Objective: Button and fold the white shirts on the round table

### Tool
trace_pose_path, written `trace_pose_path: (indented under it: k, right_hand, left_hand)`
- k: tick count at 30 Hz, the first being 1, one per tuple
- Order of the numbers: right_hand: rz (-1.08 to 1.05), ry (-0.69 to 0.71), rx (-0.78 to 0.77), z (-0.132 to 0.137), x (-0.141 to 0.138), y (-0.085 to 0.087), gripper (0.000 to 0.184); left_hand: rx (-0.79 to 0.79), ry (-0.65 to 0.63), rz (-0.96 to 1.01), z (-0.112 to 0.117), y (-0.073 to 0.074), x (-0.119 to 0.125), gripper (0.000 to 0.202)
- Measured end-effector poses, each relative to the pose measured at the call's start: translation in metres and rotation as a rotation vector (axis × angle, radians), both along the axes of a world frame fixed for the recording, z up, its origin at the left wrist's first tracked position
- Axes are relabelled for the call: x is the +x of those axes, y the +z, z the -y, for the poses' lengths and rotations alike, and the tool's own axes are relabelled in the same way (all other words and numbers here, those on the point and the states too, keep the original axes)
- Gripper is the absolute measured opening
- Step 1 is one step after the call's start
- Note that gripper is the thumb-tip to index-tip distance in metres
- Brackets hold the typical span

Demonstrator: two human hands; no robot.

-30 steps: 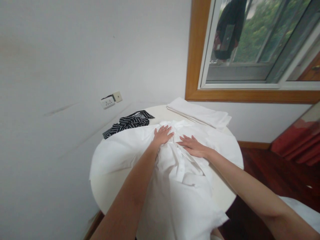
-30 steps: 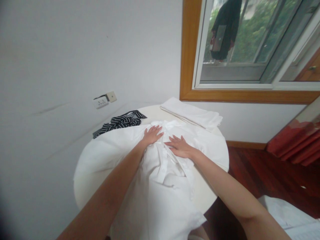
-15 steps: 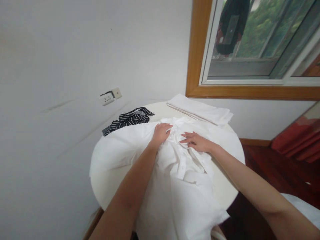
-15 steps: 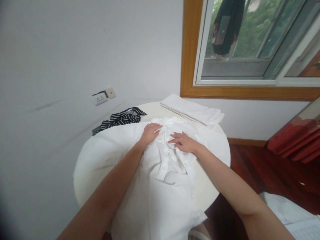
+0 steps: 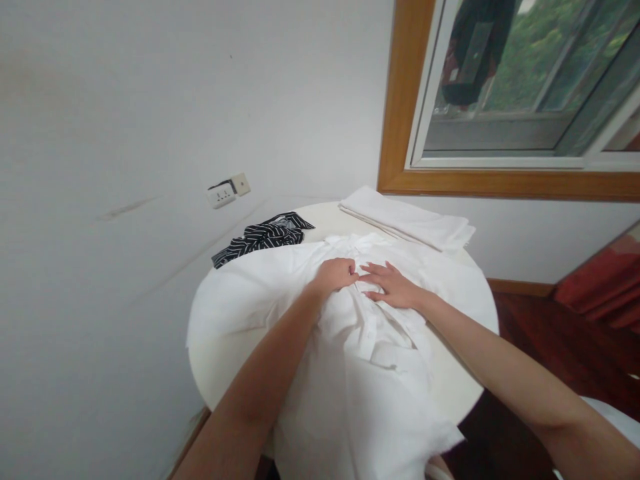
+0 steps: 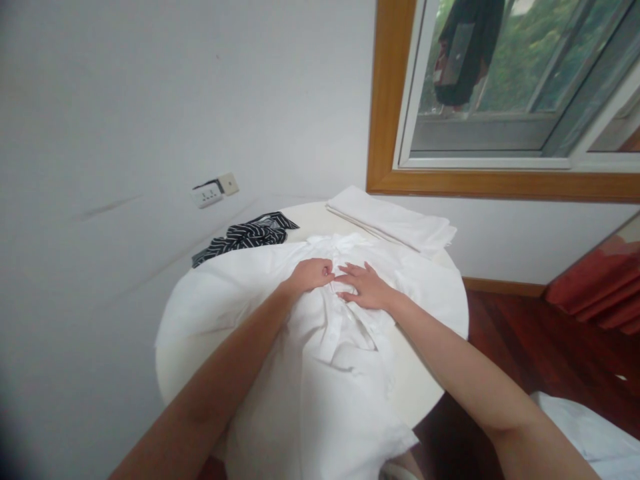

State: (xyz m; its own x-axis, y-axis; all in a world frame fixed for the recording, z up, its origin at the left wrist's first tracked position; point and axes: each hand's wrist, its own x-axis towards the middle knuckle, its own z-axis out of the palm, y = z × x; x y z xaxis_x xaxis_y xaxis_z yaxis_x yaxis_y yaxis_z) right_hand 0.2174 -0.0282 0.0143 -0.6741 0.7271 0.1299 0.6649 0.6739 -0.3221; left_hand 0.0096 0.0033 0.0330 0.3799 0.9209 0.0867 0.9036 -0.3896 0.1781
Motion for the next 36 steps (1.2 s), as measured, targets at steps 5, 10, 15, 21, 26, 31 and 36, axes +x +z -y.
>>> trace_pose_path:
  k: [5, 10, 15, 21, 26, 31, 36]
  right_hand:
    - [0.068, 0.013, -0.033, -0.002, -0.001, -0.001, 0.057]
    - [0.001, 0.013, -0.020, -0.003, -0.001, -0.003, 0.053]
    - [-0.226, -0.039, 0.002, -0.008, 0.003, 0.003, 0.033]
    - [-0.101, -0.479, 0.156, -0.019, 0.023, 0.003, 0.045]
    - [0.135, -0.589, -0.004, -0.027, 0.031, -0.013, 0.076]
    - [0.194, -0.534, -0.017, -0.042, 0.028, -0.013, 0.080]
    - [0.202, -0.525, 0.060, -0.047, 0.023, -0.015, 0.076]
  left_hand:
    - [0.118, -0.055, 0.095, -0.007, 0.002, 0.000, 0.018]
    - [0.165, -0.081, 0.156, -0.014, -0.004, -0.002, 0.022]
    - [0.245, -0.015, 0.097, -0.012, -0.021, -0.003, 0.041]
    - [0.082, -0.025, -0.084, -0.010, -0.029, -0.002, 0.057]
    - [0.081, -0.034, -0.081, -0.010, -0.030, -0.001, 0.059]
    - [0.122, -0.029, -0.051, -0.004, -0.029, -0.003, 0.059]
    - [0.291, 0.141, -0.006, 0.001, -0.011, -0.020, 0.046]
